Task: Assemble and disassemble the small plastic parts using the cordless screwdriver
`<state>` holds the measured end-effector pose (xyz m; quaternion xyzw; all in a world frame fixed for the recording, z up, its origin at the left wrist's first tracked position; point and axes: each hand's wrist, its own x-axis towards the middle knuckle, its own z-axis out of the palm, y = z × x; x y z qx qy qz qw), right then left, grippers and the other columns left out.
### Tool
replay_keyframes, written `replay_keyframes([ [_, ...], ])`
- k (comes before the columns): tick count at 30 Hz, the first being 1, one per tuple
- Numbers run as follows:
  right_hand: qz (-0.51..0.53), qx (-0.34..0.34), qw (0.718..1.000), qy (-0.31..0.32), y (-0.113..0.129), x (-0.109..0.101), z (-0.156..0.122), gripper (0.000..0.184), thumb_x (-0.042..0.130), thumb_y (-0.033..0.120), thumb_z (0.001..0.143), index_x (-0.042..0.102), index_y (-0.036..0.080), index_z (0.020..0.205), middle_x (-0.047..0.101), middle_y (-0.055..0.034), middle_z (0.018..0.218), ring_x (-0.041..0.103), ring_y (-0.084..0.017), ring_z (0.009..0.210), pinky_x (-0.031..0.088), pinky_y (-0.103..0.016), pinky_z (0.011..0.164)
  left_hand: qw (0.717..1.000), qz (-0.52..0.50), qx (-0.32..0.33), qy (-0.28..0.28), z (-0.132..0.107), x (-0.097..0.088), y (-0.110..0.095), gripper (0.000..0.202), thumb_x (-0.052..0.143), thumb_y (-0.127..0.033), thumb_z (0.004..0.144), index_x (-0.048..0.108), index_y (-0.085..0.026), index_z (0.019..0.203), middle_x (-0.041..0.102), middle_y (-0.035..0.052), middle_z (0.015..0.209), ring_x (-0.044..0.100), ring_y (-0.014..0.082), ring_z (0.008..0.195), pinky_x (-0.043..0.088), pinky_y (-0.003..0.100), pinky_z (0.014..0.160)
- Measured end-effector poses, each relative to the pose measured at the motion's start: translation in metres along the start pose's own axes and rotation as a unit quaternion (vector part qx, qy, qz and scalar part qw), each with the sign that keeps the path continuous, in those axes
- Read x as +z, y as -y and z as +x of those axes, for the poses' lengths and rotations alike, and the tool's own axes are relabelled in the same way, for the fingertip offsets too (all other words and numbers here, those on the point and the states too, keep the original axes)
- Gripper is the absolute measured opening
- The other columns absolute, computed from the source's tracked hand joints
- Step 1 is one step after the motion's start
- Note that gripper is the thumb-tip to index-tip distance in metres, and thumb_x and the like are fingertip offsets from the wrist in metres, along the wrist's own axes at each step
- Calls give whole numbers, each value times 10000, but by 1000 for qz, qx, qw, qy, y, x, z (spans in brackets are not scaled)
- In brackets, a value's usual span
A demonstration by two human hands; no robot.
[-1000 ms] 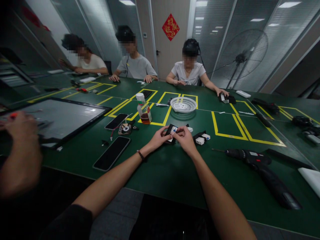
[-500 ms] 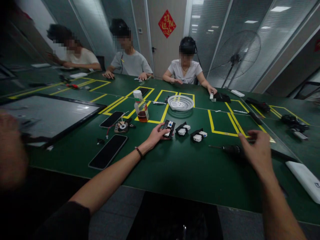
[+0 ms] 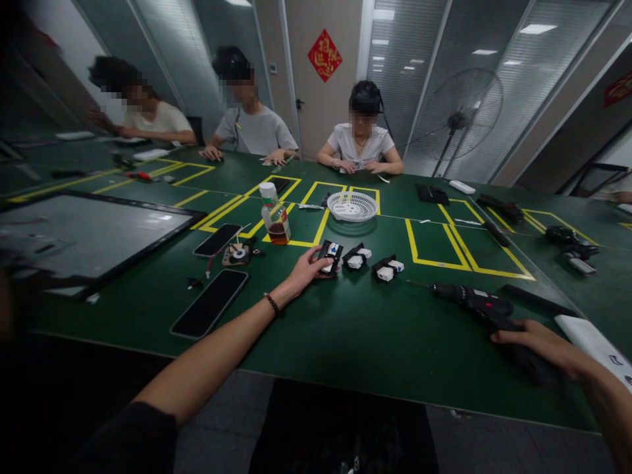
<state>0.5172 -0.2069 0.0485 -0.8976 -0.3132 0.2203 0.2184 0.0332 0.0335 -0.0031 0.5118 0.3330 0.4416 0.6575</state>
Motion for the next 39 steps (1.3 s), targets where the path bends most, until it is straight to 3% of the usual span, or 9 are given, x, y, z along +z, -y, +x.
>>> replay_keyframes([
  [3, 170, 84, 966, 175, -6, 1, -6, 400, 835, 442, 525, 709, 236, 843, 721, -272, 892, 713, -377, 662, 511, -505, 612, 1000, 1, -2, 0, 0, 0, -1, 628, 768, -294, 770, 496, -181, 1325, 707, 118, 1078, 707, 235, 886, 623, 422, 768],
  [6, 233, 73, 961, 128, 1, 9, -23, 427, 853, 379, 521, 702, 300, 913, 714, -254, 866, 696, -350, 601, 489, -513, 591, 1000, 4, -6, -3, 0, 1, -3, 636, 769, -293, 770, 497, -182, 1334, 704, 125, 1096, 706, 240, 897, 619, 433, 785],
  [10, 330, -47, 943, -6, 42, 25, -48, 457, 811, 376, 561, 693, 345, 1001, 695, -242, 1083, 705, -356, 705, 491, -520, 601, 1000, 0, -8, -19, 0, 1, -5, 663, 764, -286, 776, 474, -181, 1362, 687, 141, 1149, 706, 249, 922, 614, 445, 800],
  [14, 479, -161, 860, 65, 105, 38, -60, 449, 492, 534, 801, 673, 306, 1141, 599, -220, 1323, 692, -336, 910, 516, -513, 730, 999, -2, 10, -37, 3, -2, -5, 661, 752, -293, 789, 459, -168, 1369, 682, 150, 1150, 700, 248, 928, 616, 433, 787],
  [17, 466, -212, 851, 119, 148, 54, -64, 461, 403, 495, 852, 675, 236, 1120, 656, -230, 1210, 594, -260, 629, 466, -463, 571, 998, 9, 18, -54, 4, -6, -7, 660, 739, -297, 796, 443, -171, 1372, 683, 141, 1144, 695, 239, 926, 613, 420, 777],
  [21, 448, -235, 827, 245, 180, 84, -72, 315, 534, 414, 796, 675, 190, 967, 641, -97, 656, 481, -214, 506, 419, -386, 502, 991, 105, 49, -70, 2, -12, -15, 657, 748, -328, 775, 475, -195, 1357, 659, 136, 1202, 672, 247, 1003, 577, 418, 842],
  [24, 438, -220, 817, 304, 184, 106, -76, 299, 554, 435, 786, 673, 187, 903, 533, -36, 515, 489, -219, 487, 437, -373, 497, 956, 252, 93, -120, -1, -18, -22, 644, 796, -369, 710, 568, -214, 1291, 662, 120, 1184, 623, 269, 1108, 503, 409, 953],
  [31, 464, -170, 791, 361, 168, 121, -68, 285, 583, 417, 828, 674, 181, 960, 606, -48, 558, 532, -213, 491, 445, -346, 488, 902, 399, 79, -145, 0, -30, -27, 683, 804, -477, 662, 617, -239, 1275, 689, 114, 1118, 637, 295, 1024, 474, 410, 931],
  [39, 474, -178, 792, 341, 171, 120, -69, 298, 665, 357, 827, 659, 175, 1062, 638, -23, 602, 547, -184, 497, 467, -323, 499, 923, 357, 61, -132, 3, -30, -26, 666, 806, -443, 668, 627, -219, 1268, 680, 120, 1180, 628, 296, 1093, 468, 402, 969],
])
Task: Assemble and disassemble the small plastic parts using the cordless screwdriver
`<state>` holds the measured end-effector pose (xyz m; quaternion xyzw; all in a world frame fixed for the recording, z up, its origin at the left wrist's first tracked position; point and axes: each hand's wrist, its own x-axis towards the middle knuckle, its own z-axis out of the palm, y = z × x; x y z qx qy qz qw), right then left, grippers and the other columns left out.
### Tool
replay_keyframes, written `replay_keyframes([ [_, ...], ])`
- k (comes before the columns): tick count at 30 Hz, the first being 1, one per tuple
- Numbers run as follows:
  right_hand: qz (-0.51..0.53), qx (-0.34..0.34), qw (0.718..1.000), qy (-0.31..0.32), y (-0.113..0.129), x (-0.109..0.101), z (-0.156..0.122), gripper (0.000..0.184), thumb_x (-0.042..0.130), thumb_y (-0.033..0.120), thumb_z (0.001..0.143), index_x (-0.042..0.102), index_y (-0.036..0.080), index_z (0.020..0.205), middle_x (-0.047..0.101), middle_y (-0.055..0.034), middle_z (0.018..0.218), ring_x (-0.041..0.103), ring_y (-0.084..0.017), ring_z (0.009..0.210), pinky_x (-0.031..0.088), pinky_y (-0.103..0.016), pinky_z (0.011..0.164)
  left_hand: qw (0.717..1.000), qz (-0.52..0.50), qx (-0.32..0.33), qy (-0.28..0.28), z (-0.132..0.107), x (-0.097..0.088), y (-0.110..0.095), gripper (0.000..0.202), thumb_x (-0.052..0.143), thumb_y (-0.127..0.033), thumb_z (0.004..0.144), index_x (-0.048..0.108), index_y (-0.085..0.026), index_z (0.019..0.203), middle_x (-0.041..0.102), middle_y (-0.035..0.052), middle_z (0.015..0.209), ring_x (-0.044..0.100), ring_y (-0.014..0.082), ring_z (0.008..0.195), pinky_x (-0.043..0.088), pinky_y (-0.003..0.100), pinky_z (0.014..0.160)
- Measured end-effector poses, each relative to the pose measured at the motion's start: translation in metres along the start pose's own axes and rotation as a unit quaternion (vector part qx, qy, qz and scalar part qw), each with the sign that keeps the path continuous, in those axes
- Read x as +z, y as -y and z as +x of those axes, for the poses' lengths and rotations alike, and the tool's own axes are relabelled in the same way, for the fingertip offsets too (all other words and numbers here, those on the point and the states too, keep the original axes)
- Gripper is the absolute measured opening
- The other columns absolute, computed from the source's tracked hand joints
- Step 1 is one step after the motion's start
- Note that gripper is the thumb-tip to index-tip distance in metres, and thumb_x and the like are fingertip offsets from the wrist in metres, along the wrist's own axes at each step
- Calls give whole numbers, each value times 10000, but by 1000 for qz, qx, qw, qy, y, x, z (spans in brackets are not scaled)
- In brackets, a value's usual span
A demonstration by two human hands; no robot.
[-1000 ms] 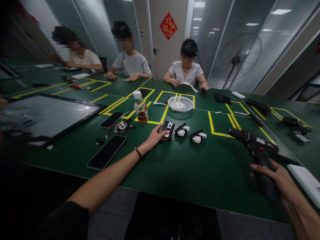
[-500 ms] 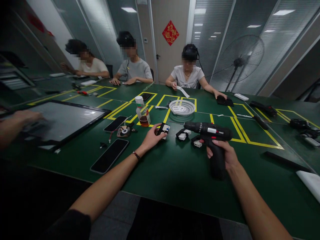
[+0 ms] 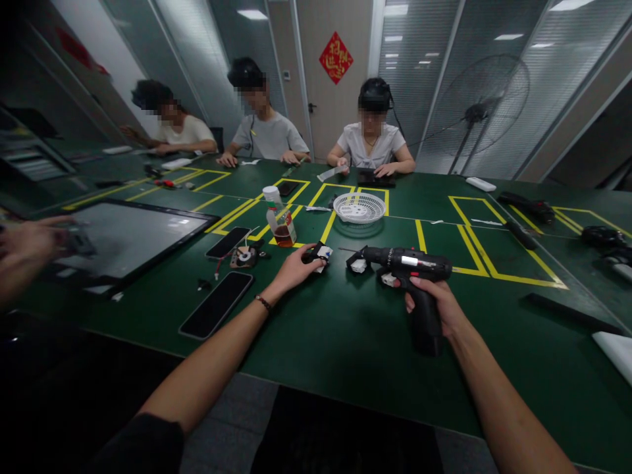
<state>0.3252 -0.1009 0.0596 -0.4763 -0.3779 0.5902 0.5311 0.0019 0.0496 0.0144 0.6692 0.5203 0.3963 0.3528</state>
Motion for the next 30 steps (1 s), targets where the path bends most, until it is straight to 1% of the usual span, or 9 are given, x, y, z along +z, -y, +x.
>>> replay_keyframes([
  [3, -30, -6, 999, 11, -4, 4, 0, 289, 699, 345, 816, 672, 163, 1040, 647, -26, 607, 548, -171, 488, 469, -316, 498, 998, -52, -17, 8, 1, 5, 3, 655, 793, -423, 696, 605, -195, 1281, 688, 128, 1156, 639, 276, 1081, 489, 386, 948],
  [6, -61, -7, 998, 20, -8, 7, -1, 290, 698, 381, 815, 697, 143, 982, 634, -34, 570, 555, -170, 482, 467, -308, 487, 994, -105, -23, 21, 3, 9, 6, 642, 771, -409, 733, 575, -182, 1301, 693, 134, 1148, 664, 252, 1024, 516, 371, 901],
  [9, -80, -5, 997, 13, -9, 12, -3, 306, 712, 411, 790, 707, 149, 949, 638, -42, 559, 563, -177, 471, 471, -312, 472, 990, -135, -19, 21, 3, 12, 8, 637, 765, -393, 745, 558, -182, 1310, 695, 132, 1145, 675, 234, 993, 523, 364, 887],
  [12, -72, -8, 997, 12, -7, 17, -5, 310, 720, 398, 782, 695, 171, 992, 691, -63, 659, 570, -178, 475, 487, -324, 474, 991, -135, -14, 9, 3, 12, 9, 637, 774, -392, 737, 563, -185, 1301, 696, 129, 1132, 675, 226, 990, 520, 368, 896],
  [16, -55, -6, 998, 9, -7, 18, -4, 334, 742, 365, 763, 677, 165, 1023, 740, -111, 861, 565, -160, 482, 495, -326, 474, 991, -130, -11, -7, 2, 10, 7, 642, 787, -391, 723, 572, -164, 1284, 692, 136, 1133, 666, 233, 1011, 516, 365, 908],
  [22, -43, -19, 999, 3, -10, 15, -2, 319, 738, 359, 766, 682, 167, 1015, 737, -111, 898, 560, -150, 492, 489, -319, 468, 991, -131, -12, 5, 0, 9, 3, 618, 783, -382, 738, 575, -173, 1282, 698, 128, 1131, 668, 240, 1011, 522, 364, 903],
  [24, -46, -20, 999, 6, -10, 15, -3, 304, 727, 360, 780, 685, 170, 1014, 728, -93, 836, 557, -154, 493, 482, -315, 470, 991, -137, -12, 10, -1, 9, 3, 614, 778, -380, 744, 571, -178, 1286, 696, 128, 1138, 669, 240, 1013, 527, 365, 894],
  [27, -54, -8, 998, 21, -9, 16, -4, 261, 690, 354, 827, 693, 149, 988, 666, -53, 648, 549, -160, 492, 468, -303, 480, 989, -144, -11, 15, -1, 10, 3, 640, 780, -380, 743, 550, -174, 1304, 691, 131, 1149, 670, 237, 1012, 531, 367, 887],
  [30, -43, -6, 999, 30, -9, 16, -5, 247, 678, 329, 849, 684, 150, 1020, 659, -45, 644, 552, -154, 511, 466, -290, 496, 990, -142, -8, 22, -1, 10, 4, 656, 774, -400, 748, 536, -171, 1315, 688, 135, 1156, 672, 235, 1004, 533, 366, 879],
])
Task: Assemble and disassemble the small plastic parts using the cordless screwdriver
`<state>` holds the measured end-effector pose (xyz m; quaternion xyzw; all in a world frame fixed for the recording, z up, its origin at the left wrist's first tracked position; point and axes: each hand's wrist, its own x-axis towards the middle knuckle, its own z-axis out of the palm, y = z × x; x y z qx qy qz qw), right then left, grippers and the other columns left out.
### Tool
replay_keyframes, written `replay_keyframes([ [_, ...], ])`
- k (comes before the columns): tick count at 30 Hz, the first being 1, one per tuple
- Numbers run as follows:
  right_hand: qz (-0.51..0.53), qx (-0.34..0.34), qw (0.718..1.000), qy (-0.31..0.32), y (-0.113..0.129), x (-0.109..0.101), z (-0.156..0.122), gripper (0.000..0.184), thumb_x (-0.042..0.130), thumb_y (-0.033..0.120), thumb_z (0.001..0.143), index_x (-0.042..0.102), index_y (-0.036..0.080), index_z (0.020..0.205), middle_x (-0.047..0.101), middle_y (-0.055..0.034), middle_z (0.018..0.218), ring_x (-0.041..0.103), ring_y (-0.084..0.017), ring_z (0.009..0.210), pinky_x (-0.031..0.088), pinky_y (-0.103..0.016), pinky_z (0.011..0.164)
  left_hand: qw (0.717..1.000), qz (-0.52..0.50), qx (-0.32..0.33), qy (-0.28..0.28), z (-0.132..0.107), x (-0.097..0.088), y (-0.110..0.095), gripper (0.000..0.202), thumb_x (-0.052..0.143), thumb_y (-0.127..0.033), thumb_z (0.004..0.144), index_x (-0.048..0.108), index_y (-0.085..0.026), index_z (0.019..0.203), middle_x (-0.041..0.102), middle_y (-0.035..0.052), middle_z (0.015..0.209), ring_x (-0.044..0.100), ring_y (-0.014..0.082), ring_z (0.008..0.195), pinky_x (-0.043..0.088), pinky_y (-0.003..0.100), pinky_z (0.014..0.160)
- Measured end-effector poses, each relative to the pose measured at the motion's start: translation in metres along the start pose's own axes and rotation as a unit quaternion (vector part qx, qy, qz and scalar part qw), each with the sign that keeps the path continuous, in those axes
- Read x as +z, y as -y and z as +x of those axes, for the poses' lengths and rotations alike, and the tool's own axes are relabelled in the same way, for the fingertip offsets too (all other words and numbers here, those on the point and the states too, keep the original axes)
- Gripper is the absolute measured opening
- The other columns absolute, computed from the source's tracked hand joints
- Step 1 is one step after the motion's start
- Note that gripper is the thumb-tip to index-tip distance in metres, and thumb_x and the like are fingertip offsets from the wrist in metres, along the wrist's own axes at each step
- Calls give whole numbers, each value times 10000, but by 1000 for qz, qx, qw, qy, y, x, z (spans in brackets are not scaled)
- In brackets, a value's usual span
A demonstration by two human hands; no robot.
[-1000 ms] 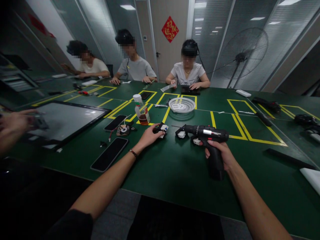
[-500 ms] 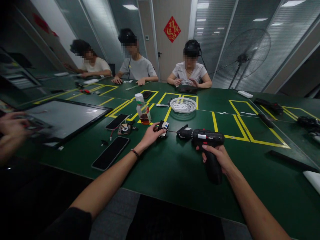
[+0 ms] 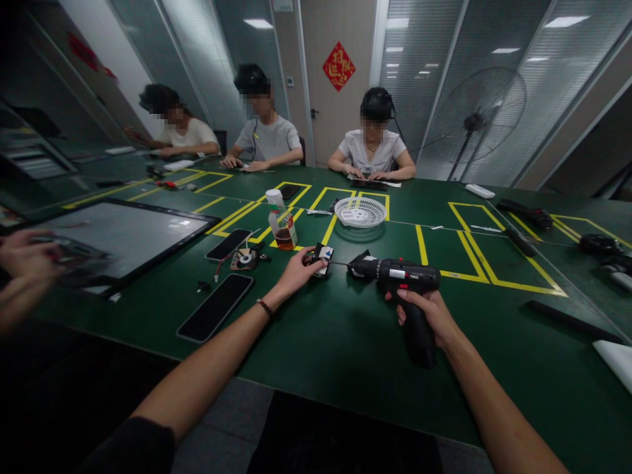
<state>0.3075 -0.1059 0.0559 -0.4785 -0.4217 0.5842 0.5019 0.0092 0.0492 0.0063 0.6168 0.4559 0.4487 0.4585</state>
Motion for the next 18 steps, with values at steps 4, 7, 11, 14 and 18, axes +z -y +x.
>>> replay_keyframes([
  [4, 1, -8, 1000, 1, -1, -2, 0, 270, 672, 333, 857, 679, 141, 1047, 656, -46, 644, 546, -150, 519, 474, -291, 515, 1000, 28, 13, 3, -1, -1, 0, 655, 756, -428, 758, 531, -188, 1325, 687, 124, 1164, 670, 232, 1006, 530, 359, 879],
  [7, -23, -8, 1000, 7, 0, -3, 0, 279, 666, 343, 863, 686, 118, 1029, 638, -45, 615, 546, -150, 523, 471, -288, 521, 995, 94, 34, -20, -3, -1, -1, 646, 755, -436, 750, 545, -217, 1320, 689, 104, 1155, 662, 237, 1027, 514, 361, 902],
  [11, -45, -1, 999, 10, 1, -4, -1, 306, 667, 348, 865, 695, 101, 1043, 654, -63, 650, 542, -143, 523, 458, -278, 509, 978, 192, 52, -61, -6, 0, -2, 674, 761, -490, 723, 560, -252, 1321, 683, 94, 1159, 646, 260, 1050, 504, 366, 893],
  [14, -47, 15, 999, 8, 0, -6, -1, 368, 652, 376, 872, 697, 91, 1100, 635, -58, 615, 538, -148, 525, 451, -279, 504, 972, 217, 54, -71, -8, 0, -2, 673, 737, -523, 738, 556, -256, 1329, 690, 93, 1129, 651, 262, 1021, 504, 364, 871],
  [18, -47, 23, 998, 20, -2, -8, 0, 387, 642, 388, 875, 696, 86, 1110, 614, -47, 594, 534, -149, 533, 449, -280, 515, 971, 221, 56, -75, -9, 0, -1, 685, 730, -552, 734, 558, -255, 1328, 691, 99, 1131, 650, 270, 1025, 502, 364, 865],
])
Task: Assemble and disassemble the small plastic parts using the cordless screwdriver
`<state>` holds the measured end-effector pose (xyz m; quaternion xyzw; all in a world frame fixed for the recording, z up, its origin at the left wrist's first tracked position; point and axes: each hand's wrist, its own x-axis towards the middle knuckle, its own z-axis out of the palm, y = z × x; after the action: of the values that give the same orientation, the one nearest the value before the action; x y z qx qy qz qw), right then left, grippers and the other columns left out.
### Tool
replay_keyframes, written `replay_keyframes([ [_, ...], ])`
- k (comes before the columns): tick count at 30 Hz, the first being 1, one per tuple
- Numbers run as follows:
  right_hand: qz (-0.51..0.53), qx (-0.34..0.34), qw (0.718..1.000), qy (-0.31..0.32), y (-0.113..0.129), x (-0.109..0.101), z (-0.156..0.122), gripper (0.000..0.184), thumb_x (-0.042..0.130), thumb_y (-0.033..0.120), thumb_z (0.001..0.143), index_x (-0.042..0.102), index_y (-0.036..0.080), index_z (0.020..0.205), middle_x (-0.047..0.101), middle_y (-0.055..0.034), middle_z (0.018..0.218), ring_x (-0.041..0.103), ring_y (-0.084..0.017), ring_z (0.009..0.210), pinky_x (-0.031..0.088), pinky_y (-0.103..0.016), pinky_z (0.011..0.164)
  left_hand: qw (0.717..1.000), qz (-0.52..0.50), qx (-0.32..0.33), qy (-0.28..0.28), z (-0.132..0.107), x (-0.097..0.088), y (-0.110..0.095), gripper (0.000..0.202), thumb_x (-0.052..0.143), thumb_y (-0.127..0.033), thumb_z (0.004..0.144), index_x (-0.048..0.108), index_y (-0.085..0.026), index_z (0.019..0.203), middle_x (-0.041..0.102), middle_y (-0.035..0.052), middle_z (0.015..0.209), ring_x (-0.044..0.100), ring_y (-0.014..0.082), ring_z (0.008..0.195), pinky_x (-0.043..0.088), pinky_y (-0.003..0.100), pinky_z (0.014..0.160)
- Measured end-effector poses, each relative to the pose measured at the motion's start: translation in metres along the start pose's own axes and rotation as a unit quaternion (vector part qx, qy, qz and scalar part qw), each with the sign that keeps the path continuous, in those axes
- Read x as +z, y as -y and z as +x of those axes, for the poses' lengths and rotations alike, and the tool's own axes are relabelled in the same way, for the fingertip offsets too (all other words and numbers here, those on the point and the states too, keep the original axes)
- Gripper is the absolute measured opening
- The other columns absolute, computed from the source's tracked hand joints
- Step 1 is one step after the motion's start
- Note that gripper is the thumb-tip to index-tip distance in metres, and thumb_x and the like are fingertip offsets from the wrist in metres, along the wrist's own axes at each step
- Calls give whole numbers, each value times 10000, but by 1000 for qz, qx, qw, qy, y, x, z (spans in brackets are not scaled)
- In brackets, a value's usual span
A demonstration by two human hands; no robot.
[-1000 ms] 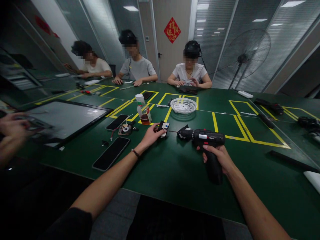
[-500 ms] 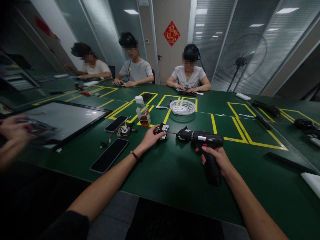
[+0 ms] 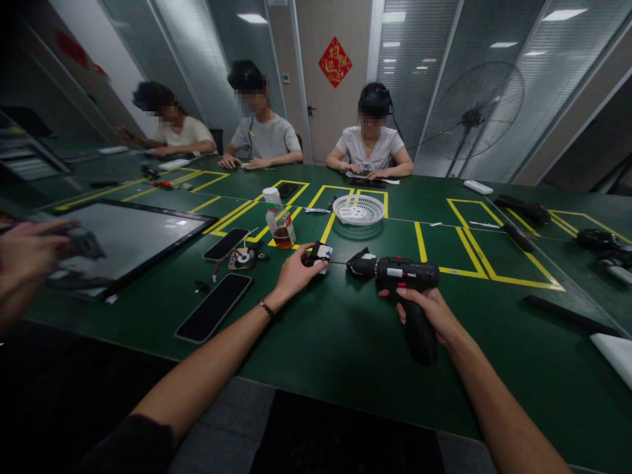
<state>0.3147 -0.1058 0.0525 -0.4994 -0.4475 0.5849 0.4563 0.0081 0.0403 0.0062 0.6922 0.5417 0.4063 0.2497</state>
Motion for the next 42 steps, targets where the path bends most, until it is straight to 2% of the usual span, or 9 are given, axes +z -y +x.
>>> replay_keyframes([
  [4, -7, -20, 1000, 18, -1, 0, 1, 333, 587, 398, 914, 698, 96, 1002, 602, -45, 581, 525, -144, 514, 425, -273, 505, 1000, -25, -7, -6, -1, 0, -2, 673, 756, -514, 717, 570, -251, 1309, 698, 101, 1129, 655, 274, 1024, 503, 372, 869],
  [10, -14, -31, 999, 18, -2, 2, 0, 299, 568, 397, 927, 676, 118, 936, 602, -41, 575, 524, -147, 499, 415, -274, 498, 996, -83, -27, -5, 0, 0, -4, 667, 787, -472, 697, 594, -218, 1283, 703, 112, 1118, 659, 281, 1029, 505, 375, 882],
  [15, -10, -18, 1000, 13, 0, 4, 0, 298, 573, 401, 919, 670, 119, 926, 591, -38, 562, 530, -151, 498, 415, -274, 486, 997, -73, -19, 3, 1, 1, 1, 693, 766, -531, 709, 579, -229, 1303, 694, 117, 1133, 656, 283, 1043, 514, 385, 867],
  [20, 7, -20, 1000, 13, 3, 7, -2, 250, 603, 368, 901, 667, 130, 941, 609, -37, 604, 523, -137, 500, 420, -262, 480, 991, -127, -34, 8, 3, 4, 2, 675, 789, -494, 701, 586, -213, 1280, 706, 120, 1118, 674, 264, 1010, 522, 369, 856],
  [25, 5, -28, 1000, 7, 1, 8, -2, 291, 581, 386, 914, 678, 116, 963, 604, -40, 598, 519, -138, 503, 426, -268, 493, 957, -268, -104, 45, 6, 10, -1, 621, 794, -404, 717, 588, -163, 1250, 729, 126, 1059, 697, 233, 946, 545, 324, 803],
  [31, 18, -29, 999, 0, -2, 10, -1, 339, 572, 409, 913, 680, 106, 1019, 593, -37, 567, 516, -148, 501, 417, -274, 493, 917, -358, -159, 75, 10, 3, -3, 480, 732, -456, 763, 649, -153, 1127, 713, 110, 1050, 687, 194, 844, 571, 292, 684],
  [35, 21, -35, 999, -5, -2, 11, 0, 341, 569, 422, 908, 687, 111, 982, 581, -33, 540, 511, -156, 485, 417, -282, 487, 935, -321, -138, 56, 13, -1, -1, 587, 748, -437, 752, 587, -163, 1245, 721, 101, 1024, 692, 200, 844, 565, 297, 699],
  [39, 37, -48, 998, -9, -3, 12, 0, 318, 576, 405, 902, 694, 117, 963, 586, -38, 555, 506, -159, 493, 430, -290, 496, 962, -259, -76, 41, 11, 2, 0, 648, 768, -383, 745, 531, -150, 1302, 716, 127, 1103, 688, 224, 992, 542, 341, 857],
  [42, 40, -56, 998, -5, -3, 12, -1, 303, 569, 390, 907, 695, 118, 951, 603, -49, 582, 503, -160, 494, 423, -293, 491, 975, -215, -50, 39, 7, 3, -3, 653, 766, -374, 751, 516, -154, 1313, 700, 137, 1154, 676, 234, 1044, 533, 358, 891],
])
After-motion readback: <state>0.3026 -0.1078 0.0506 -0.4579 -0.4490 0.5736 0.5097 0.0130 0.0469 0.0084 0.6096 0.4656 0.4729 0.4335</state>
